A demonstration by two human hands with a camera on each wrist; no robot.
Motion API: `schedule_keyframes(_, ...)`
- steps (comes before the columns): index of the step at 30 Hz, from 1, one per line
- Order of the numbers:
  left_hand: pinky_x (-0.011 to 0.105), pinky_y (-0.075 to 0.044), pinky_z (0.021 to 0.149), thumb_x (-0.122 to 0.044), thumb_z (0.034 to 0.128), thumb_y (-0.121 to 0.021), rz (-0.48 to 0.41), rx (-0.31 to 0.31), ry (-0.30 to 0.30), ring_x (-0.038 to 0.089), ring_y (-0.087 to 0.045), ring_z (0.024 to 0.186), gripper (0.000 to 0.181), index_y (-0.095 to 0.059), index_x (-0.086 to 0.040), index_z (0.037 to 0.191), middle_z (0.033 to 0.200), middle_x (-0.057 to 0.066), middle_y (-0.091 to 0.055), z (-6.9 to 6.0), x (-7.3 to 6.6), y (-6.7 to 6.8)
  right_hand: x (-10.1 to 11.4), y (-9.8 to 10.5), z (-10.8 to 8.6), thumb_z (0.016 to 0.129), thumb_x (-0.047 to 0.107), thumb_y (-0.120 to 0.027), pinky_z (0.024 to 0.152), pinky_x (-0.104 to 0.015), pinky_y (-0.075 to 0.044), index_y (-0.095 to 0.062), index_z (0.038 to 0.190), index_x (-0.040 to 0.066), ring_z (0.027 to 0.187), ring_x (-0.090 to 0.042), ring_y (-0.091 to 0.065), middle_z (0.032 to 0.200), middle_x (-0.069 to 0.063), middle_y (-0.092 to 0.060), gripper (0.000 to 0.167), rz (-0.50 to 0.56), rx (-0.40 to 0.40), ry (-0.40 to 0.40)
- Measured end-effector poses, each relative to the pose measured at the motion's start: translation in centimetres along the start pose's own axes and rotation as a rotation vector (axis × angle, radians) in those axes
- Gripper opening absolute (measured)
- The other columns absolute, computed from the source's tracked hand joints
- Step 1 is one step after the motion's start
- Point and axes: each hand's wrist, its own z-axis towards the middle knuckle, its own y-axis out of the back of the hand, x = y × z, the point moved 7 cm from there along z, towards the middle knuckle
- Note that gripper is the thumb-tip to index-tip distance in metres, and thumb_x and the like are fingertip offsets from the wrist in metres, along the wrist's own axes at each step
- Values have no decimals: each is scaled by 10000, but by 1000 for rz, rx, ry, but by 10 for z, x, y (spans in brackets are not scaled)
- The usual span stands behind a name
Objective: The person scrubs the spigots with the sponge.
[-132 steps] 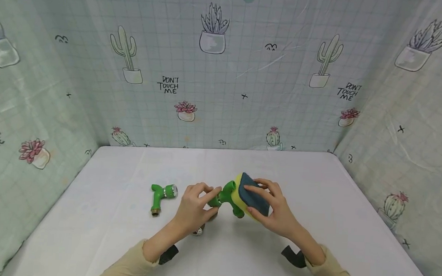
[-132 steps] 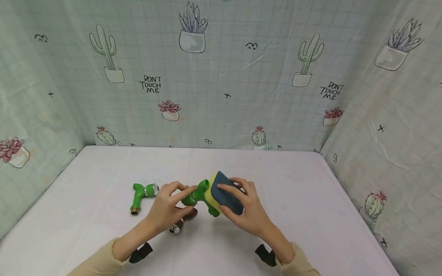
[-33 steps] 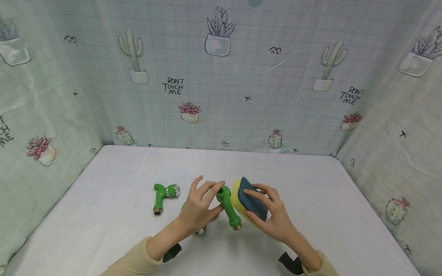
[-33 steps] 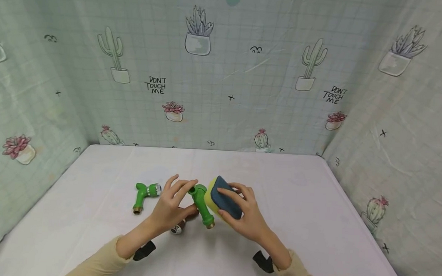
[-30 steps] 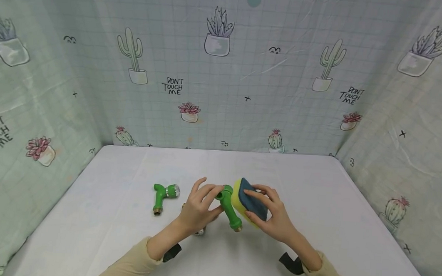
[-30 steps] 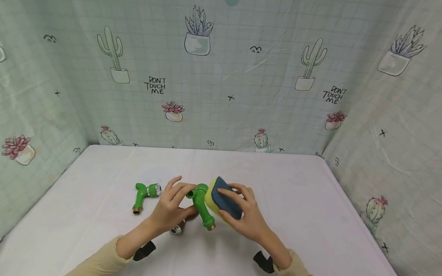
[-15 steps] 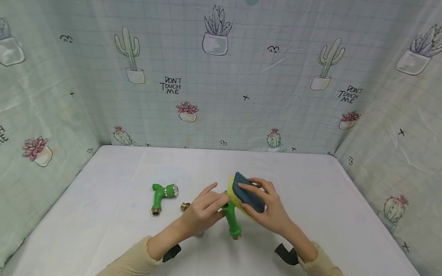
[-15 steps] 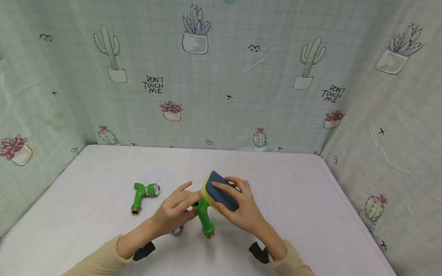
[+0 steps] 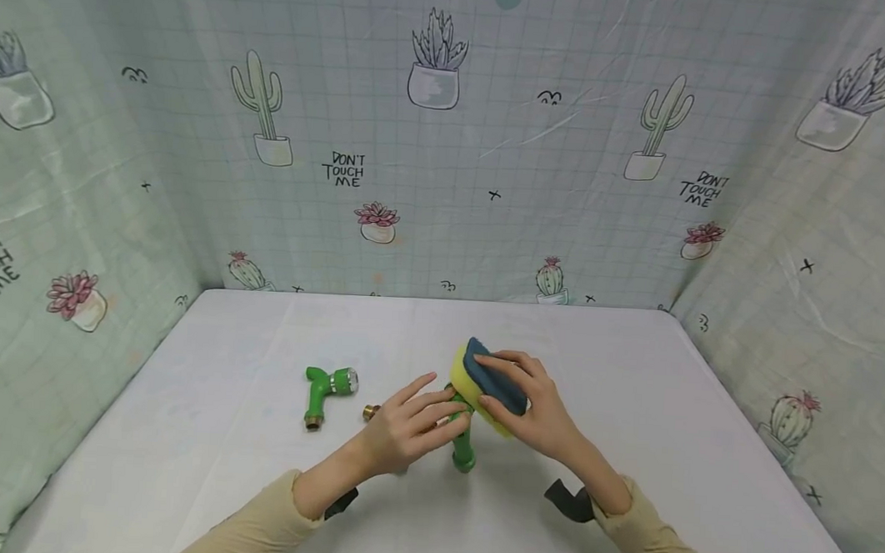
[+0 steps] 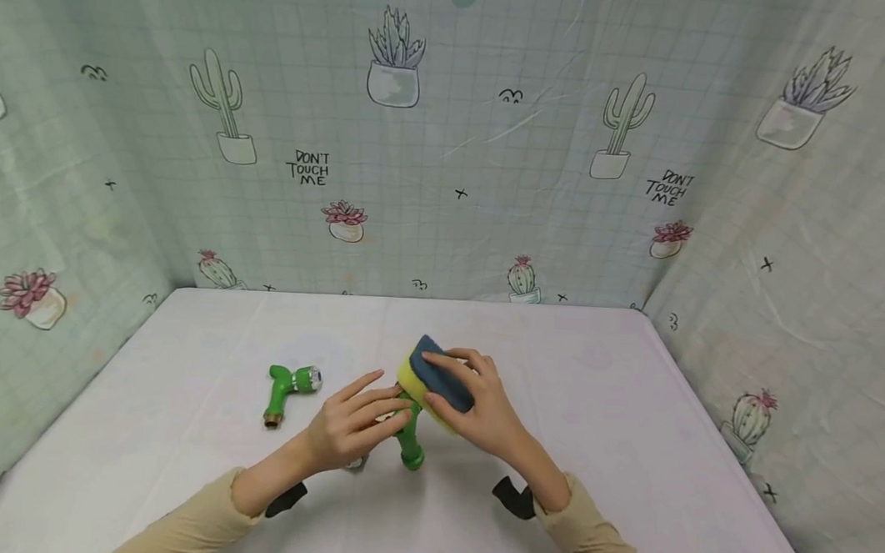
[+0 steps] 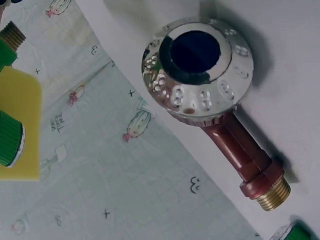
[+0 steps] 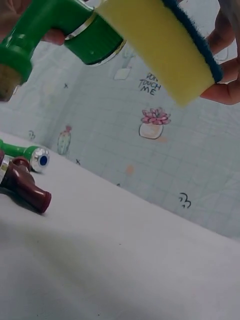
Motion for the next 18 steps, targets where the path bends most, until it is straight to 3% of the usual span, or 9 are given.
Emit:
schedule_keyframes(3,356,-537,701,-81,897,-495,5,-37,64,169,-658,762,138,-626,-88,855,807,32,-662,2,5,3,-1,2,-1,768,128,-680,791,-446,-471,-515,1220,180,1077,-237,-472,1192,-54,-497,484,9,-10,-3)
schedule_keyframes(6,357,-545,655,-84,886,-500,-20,-37,126,189,-657,737,119,-595,-64,819,773,64,-631,4,9,4,-4,3,-4,761,131,-685,790,-445,-475,-505,1215,183,1072,-227,-478,1189,-49,-488,491,2,-5,-11)
schedule_keyframes(13,335,-545,671,-84,905,-450,-74,83,231,153,-614,752,191,-634,-107,954,812,76,-573,1,18,-2,-11,5,-13,719,107,-717,816,-499,-437,-526,1183,170,1089,-230,-443,1174,-54,-488,506,-20,-25,27)
schedule_keyframes(18,336,-541,683,-108,905,-466,-59,88,258,179,-596,783,202,-654,-101,980,904,125,-569,0,19,-3,-13,5,-16,716,107,-721,814,-498,-445,-527,1183,170,1099,-237,-444,1183,-56,-482,510,-20,-32,16)
